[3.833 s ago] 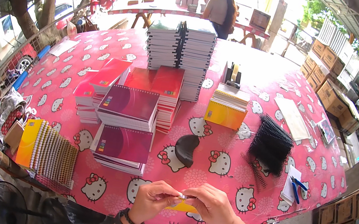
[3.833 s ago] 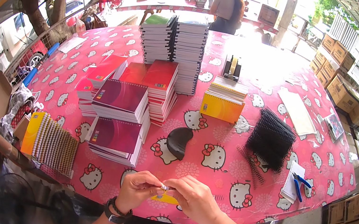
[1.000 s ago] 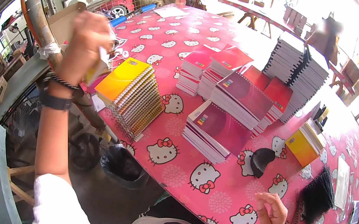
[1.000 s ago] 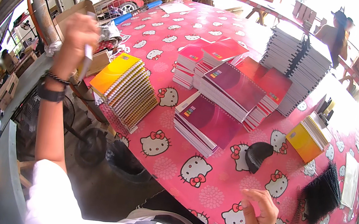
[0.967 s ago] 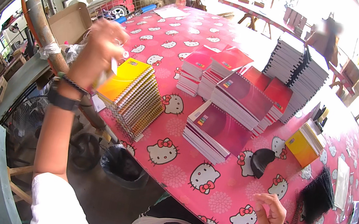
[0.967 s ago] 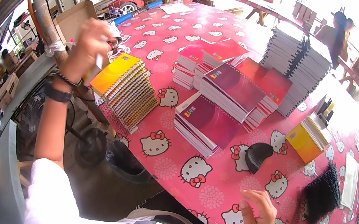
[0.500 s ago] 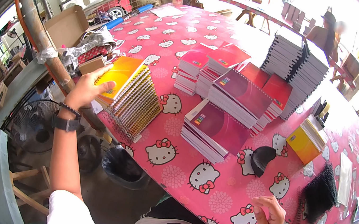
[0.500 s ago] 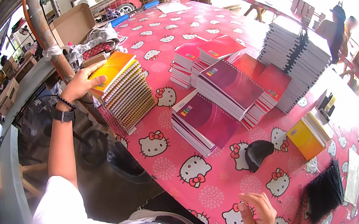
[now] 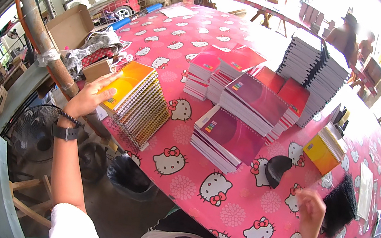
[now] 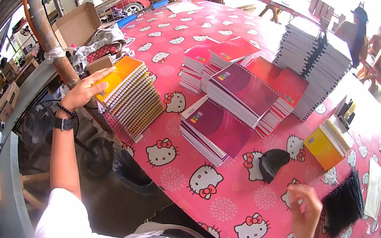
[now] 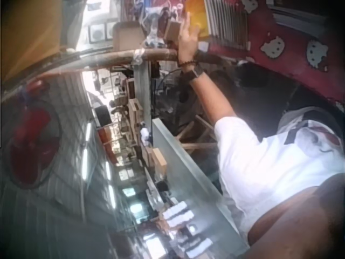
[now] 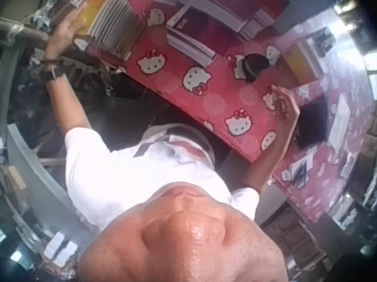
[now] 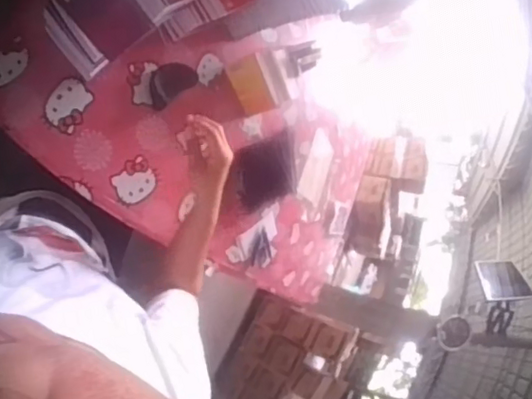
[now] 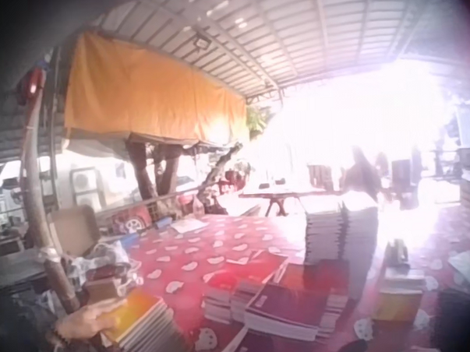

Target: The person manually threads a black plastic spiral coil through the punched holes of small notebooks and uses a pair of pliers to cut and crimp the ends of the coil. This process is repeated for several notebooks on a table.

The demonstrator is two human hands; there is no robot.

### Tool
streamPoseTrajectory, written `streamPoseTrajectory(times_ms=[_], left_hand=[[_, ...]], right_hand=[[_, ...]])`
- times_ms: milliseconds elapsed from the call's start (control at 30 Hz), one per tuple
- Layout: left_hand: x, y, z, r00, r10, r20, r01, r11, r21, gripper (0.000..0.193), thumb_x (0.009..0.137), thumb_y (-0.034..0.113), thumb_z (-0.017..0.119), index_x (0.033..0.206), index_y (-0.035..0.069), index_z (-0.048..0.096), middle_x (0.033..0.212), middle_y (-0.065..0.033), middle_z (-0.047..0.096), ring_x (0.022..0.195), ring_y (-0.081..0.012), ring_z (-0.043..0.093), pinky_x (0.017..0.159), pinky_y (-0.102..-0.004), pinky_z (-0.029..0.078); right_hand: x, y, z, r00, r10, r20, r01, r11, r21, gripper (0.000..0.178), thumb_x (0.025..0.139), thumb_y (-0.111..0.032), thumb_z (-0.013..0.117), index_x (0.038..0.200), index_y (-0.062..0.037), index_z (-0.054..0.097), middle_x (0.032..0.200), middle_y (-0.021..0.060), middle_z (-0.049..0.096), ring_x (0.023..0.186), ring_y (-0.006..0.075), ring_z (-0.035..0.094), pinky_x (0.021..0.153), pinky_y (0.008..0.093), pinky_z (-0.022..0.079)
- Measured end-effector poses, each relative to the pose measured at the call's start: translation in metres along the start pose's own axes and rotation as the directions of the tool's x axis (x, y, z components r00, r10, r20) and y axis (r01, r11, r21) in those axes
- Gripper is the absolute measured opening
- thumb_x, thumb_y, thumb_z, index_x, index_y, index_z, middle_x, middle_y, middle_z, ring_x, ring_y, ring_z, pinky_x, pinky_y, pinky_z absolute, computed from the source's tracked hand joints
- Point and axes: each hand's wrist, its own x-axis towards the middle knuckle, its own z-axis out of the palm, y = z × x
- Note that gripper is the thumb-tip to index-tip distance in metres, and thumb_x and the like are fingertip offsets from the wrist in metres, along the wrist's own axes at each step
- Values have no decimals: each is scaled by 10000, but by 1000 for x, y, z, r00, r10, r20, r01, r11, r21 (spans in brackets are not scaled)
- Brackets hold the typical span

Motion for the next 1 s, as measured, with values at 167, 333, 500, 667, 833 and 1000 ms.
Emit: streamPoseTrajectory(times_ms=[167,333,500,667,833,1000], left_hand=[[-2,49,14,853,224,-471,-90,953,290,475,903,304,599,1303,63,514,1369,-179,463,1274,-319,431,1052,-384,332],[-24,116,47,786,354,-507,-317,935,161,228,874,152,613,1083,67,645,1210,-130,580,1129,-273,542,966,-377,410],[-29,149,96,801,474,-367,-520,854,-32,181,841,94,631,1018,95,664,1137,-107,613,1050,-256,580,898,-363,450],[-35,180,150,793,520,-319,-602,584,-544,280,819,153,687,1067,39,626,1108,-143,629,1019,-282,603,914,-390,455],[-45,228,225,891,345,-295,-442,514,-735,394,826,206,703,1159,34,579,1091,-97,636,1078,-221,581,939,-343,439],[-67,217,296,859,377,346,201,374,-905,373,816,78,646,1175,65,544,1038,-103,607,958,-296,603,995,-411,402]], right_hand=[[68,116,-27,916,-260,-305,-25,722,-692,270,818,-54,643,1086,-36,616,1138,103,608,1074,281,546,859,376,442],[98,165,-36,953,-41,-300,-228,554,-801,324,764,-92,698,1075,-82,609,1144,74,582,1107,281,513,935,427,385],[112,168,-50,939,-32,-342,-235,666,-708,286,709,-65,720,974,-77,614,991,66,612,1036,274,532,895,417,380],[81,112,-56,857,-93,-508,-124,918,-377,122,779,-24,648,817,7,536,643,68,514,572,141,474,555,273,404],[-12,-28,-19,979,95,-182,-136,965,-226,189,670,86,686,744,-13,542,663,35,513,588,101,476,538,248,406],[-80,-28,35,959,253,-126,-236,962,141,200,669,78,721,761,-28,579,754,40,583,658,105,531,589,243,429]])
